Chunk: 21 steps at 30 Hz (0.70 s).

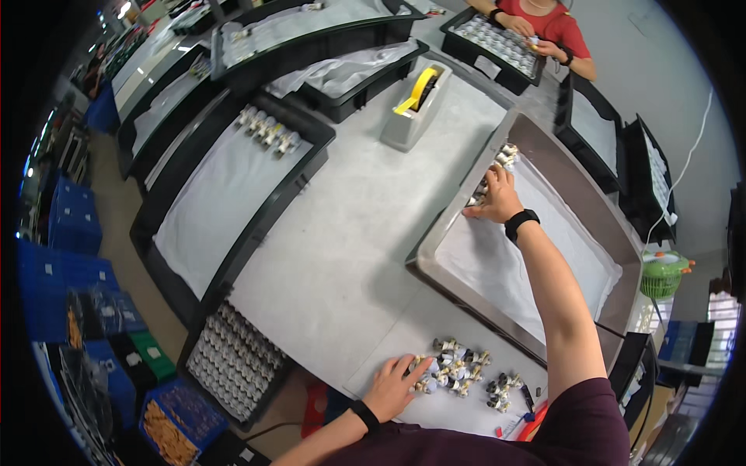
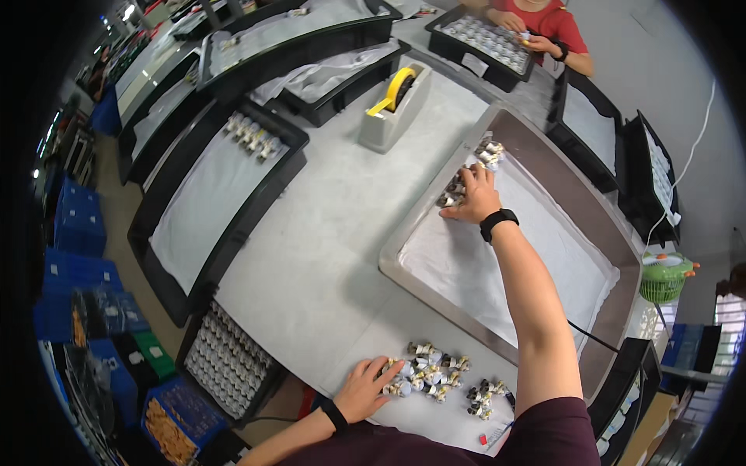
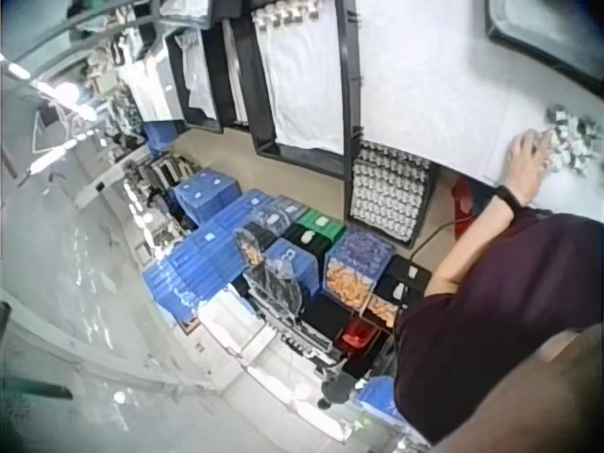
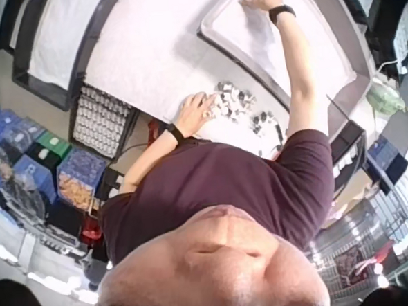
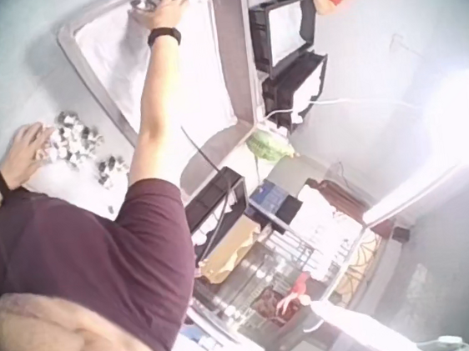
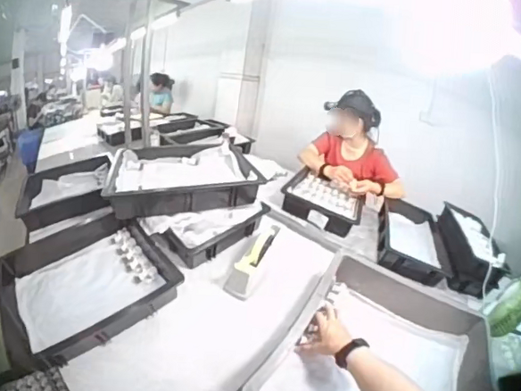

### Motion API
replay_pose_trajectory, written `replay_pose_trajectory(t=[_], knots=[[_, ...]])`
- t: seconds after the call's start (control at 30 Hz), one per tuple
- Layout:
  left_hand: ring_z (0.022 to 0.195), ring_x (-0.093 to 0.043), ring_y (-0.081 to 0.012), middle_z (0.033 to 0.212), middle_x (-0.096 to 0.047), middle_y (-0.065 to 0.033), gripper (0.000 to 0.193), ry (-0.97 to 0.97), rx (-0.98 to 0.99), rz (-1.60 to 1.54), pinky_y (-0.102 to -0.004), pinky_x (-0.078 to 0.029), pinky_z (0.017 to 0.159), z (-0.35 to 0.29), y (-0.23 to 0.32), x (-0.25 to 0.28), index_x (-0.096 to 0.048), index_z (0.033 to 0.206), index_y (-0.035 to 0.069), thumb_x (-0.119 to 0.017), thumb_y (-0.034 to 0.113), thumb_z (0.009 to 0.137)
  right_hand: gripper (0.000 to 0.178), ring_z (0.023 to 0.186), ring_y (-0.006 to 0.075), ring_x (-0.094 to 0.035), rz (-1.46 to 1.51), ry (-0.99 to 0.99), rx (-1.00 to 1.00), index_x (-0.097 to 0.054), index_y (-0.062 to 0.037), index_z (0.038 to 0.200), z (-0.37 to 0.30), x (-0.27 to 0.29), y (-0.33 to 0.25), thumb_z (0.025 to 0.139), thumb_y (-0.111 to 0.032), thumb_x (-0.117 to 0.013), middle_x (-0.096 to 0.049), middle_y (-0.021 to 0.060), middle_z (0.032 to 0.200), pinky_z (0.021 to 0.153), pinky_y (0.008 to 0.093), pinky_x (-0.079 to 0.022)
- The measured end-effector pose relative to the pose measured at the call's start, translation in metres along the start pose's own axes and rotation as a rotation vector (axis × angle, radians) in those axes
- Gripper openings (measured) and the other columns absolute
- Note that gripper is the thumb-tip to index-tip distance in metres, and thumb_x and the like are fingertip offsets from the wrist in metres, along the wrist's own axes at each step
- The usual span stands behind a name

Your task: The recorder is assembling and inspecting small plastic figurines at a manufacturing workstation.

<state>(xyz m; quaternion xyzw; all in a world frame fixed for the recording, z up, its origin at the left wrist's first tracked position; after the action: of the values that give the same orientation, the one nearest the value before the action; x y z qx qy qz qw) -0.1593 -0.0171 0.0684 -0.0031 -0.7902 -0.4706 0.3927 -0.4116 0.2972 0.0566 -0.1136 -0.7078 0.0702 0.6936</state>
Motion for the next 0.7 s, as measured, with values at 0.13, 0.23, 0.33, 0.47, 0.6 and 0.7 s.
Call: replay_pose_trajectory(t=[0.13, 0.23, 0.33, 0.47, 0.6, 0.7], knots=[[0.099, -0.039, -0.0325, 0.119, -0.037, -0.0123, 0.079, -0.01, -0.022, -0.003, -0.0412, -0.036, 0.086, 0.003, -0.001, 0.003, -0.029, 0.134, 0.017, -0.069, 0.014, 0.066, 0.089, 0.121, 0.0407, -0.024, 0.015, -0.065, -0.028, -0.045, -0.0094, 0.119, 0.007, 0.006, 0.0, 0.042, -0.038, -0.081, -0.032, 0.0187, 0.128, 0.092, 0.0462, -0.039], [0.1, -0.039, -0.0329, 0.12, -0.037, -0.0126, 0.078, -0.039, -0.008, 0.004, -0.0409, -0.036, 0.086, 0.004, -0.001, 0.005, -0.029, 0.135, 0.016, -0.068, 0.016, 0.067, 0.084, 0.121, 0.0424, -0.023, 0.013, 0.016, 0.023, -0.048, -0.0113, 0.115, 0.01, 0.003, 0.004, 0.042, -0.039, -0.08, -0.03, 0.0205, 0.128, 0.091, 0.0481, -0.04], [0.101, -0.038, -0.0333, 0.12, -0.036, -0.0131, 0.078, -0.049, -0.001, 0.02, -0.0415, -0.035, 0.087, 0.002, -0.001, 0.006, -0.028, 0.135, 0.015, -0.068, 0.017, 0.068, 0.081, 0.12, 0.042, -0.023, -0.019, -0.085, -0.022, -0.052, -0.0109, 0.113, 0.009, 0.007, -0.004, 0.043, -0.041, -0.078, -0.033, 0.0243, 0.123, 0.099, 0.0466, -0.03], [0.101, -0.038, -0.0337, 0.12, -0.036, -0.014, 0.077, -0.056, 0.003, 0.037, -0.0421, -0.035, 0.087, -0.004, -0.002, 0.003, -0.028, 0.135, 0.015, -0.067, 0.018, 0.068, 0.057, 0.118, 0.0361, -0.028, 0.04, -0.085, -0.074, -0.057, -0.0141, 0.093, 0.007, 0.001, -0.007, 0.043, -0.036, -0.076, -0.043, 0.0106, 0.117, 0.083, 0.0478, -0.045], [0.101, -0.037, -0.0336, 0.12, -0.036, -0.0147, 0.079, -0.079, 0.018, 0.03, -0.0417, -0.034, 0.088, 0.002, -0.003, -0.003, -0.028, 0.135, 0.014, -0.069, 0.019, 0.067, 0.048, 0.111, 0.0346, -0.032, 0.142, 0.003, -0.139, -0.054, -0.0124, 0.084, -0.003, 0.001, 0.014, 0.044, -0.033, -0.073, -0.044, 0.0115, 0.108, 0.086, 0.0457, -0.042], [0.102, -0.037, -0.033, 0.119, -0.037, -0.0152, 0.084, -0.066, 0.016, 0.042, -0.0406, -0.033, 0.089, 0.008, 0.003, -0.002, -0.028, 0.136, 0.013, -0.071, 0.017, 0.064, 0.046, 0.104, 0.0385, -0.033, 0.183, 0.171, 0.014, -0.052, -0.0104, 0.079, -0.019, 0.038, 0.025, 0.045, -0.034, -0.071, -0.046, 0.017, 0.102, 0.088, 0.0442, -0.036]])
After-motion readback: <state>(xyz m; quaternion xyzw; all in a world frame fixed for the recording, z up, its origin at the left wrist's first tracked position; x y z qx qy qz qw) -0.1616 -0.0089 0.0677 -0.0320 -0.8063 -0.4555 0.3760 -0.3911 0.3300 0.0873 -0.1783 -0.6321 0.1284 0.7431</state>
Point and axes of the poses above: each hand's wrist, its own z-axis towards the middle knuckle, its own x-axis out of the back of the hand, y = z × x, the point moved 3 cm from there along z, towards the middle knuckle
